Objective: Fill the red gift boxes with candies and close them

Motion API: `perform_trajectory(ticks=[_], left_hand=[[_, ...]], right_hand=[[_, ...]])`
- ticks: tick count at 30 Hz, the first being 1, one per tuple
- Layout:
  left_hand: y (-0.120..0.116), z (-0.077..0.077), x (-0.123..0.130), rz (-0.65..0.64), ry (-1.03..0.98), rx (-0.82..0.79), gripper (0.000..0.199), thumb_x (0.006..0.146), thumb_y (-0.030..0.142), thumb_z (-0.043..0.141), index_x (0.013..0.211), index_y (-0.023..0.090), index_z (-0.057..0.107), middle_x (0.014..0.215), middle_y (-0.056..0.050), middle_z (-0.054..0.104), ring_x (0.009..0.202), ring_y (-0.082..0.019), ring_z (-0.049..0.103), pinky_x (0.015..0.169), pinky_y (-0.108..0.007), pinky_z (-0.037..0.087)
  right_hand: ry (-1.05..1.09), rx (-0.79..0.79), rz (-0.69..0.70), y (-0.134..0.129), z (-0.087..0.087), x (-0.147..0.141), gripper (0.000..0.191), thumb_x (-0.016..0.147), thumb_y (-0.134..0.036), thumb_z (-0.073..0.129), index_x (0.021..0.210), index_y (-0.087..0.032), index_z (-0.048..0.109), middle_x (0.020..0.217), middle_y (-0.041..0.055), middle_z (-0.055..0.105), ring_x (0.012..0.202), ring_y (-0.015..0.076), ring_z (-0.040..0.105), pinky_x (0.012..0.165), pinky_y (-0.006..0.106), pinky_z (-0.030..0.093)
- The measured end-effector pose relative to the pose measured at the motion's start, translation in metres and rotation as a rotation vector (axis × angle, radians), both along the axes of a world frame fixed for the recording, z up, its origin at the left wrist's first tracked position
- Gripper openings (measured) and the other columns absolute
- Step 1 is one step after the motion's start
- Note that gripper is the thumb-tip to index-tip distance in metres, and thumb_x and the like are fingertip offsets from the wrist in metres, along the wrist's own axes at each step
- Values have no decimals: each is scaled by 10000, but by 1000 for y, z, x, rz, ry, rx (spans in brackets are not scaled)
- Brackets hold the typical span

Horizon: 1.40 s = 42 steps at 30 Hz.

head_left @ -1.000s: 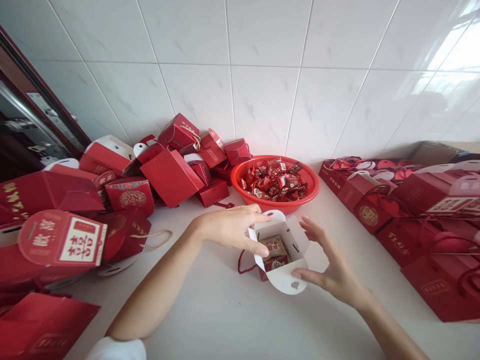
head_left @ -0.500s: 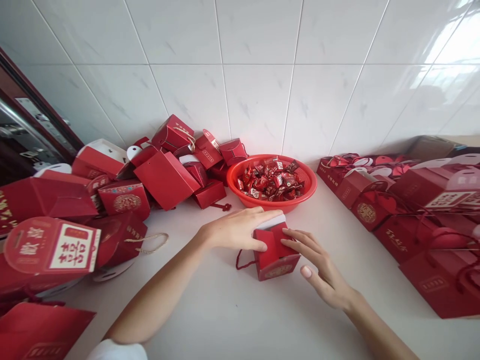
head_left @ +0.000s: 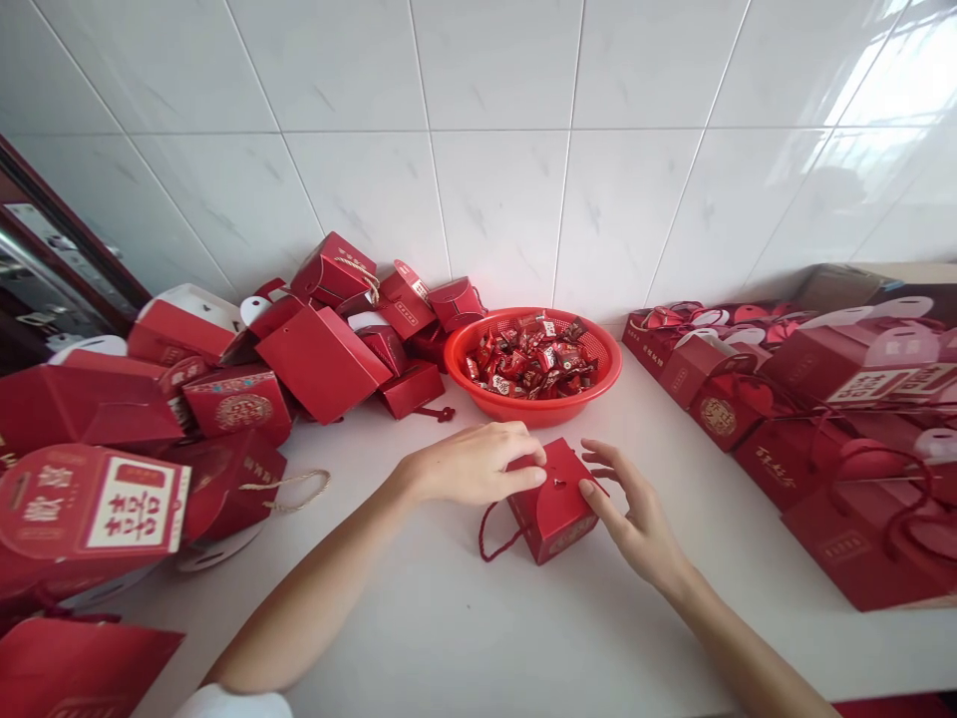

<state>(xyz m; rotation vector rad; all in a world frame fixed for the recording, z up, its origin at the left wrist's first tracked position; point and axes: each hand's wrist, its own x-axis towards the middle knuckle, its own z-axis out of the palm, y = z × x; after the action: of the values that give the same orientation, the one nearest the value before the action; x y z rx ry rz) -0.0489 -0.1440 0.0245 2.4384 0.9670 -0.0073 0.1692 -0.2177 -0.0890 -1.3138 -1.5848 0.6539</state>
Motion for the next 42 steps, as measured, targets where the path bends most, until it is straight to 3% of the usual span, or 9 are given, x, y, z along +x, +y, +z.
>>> perform_trajectory(ticks=[4,7,13,17,20,24,30,36,42], left_hand=[[-4,-5,4,58,-3,5,439,889,619,554,1072,236,664,1085,-47,635,965,-236,625,796,-336,457],[-7,-9,7,89,-2,2,419,830,563,658,1113,254,637,1122,-40,622,1014,-245,616,796,-328,462],[-3,-11,5,89,-34,-5,435,871,514,639,1231,270,632,1196,-57,609,1165,-270,566,976,-359,445],[5,-16,2,76,-70,47,440,901,484,613,1287,274,638,1245,-65,607,1265,-286,502,1058,-379,409],[6,-19,3,75,-83,93,418,910,452,595,1285,280,656,1259,-68,593,1248,-289,520,1055,-383,421],[-2,-19,7,78,-120,136,381,912,445,575,1217,255,699,1333,-87,534,1150,-279,586,1001,-384,465],[-5,-15,10,97,-229,90,236,813,349,682,1002,218,738,1212,-51,591,881,-189,626,841,-328,507],[-3,-15,12,125,-294,31,67,769,262,701,779,198,684,895,-9,624,785,-172,591,736,-300,475],[1,-18,12,117,-330,-29,70,760,247,716,765,193,672,855,2,621,747,-154,584,680,-275,450]], right_hand=[[19,-101,17,0,4,0,509,945,-587,505,1329,-255,541,1371,118,609,1195,297,616,988,487,529],[66,-185,53,2,8,1,563,940,-636,473,1354,-262,550,1420,110,582,1276,300,572,1054,488,485],[175,-301,64,11,8,8,623,936,-685,398,1317,-241,610,1518,97,501,1404,295,456,1145,457,384],[188,-325,128,17,7,9,508,935,-594,417,1176,-209,644,1351,98,633,1242,283,575,1075,439,428],[188,-318,77,20,5,9,412,898,-520,464,1090,-203,644,1192,87,698,1113,275,623,970,422,484],[193,-118,-51,20,6,11,354,882,-506,518,1029,-215,656,1136,86,705,1087,268,630,951,406,488],[77,101,-12,19,37,7,253,893,-458,599,914,-227,702,961,54,732,943,228,651,886,364,488],[-42,1,150,31,54,-10,321,812,-472,703,650,-200,651,679,15,643,691,166,533,673,301,415],[68,-114,257,36,53,-11,258,800,-403,686,659,-188,662,677,1,639,648,140,511,645,283,389]])
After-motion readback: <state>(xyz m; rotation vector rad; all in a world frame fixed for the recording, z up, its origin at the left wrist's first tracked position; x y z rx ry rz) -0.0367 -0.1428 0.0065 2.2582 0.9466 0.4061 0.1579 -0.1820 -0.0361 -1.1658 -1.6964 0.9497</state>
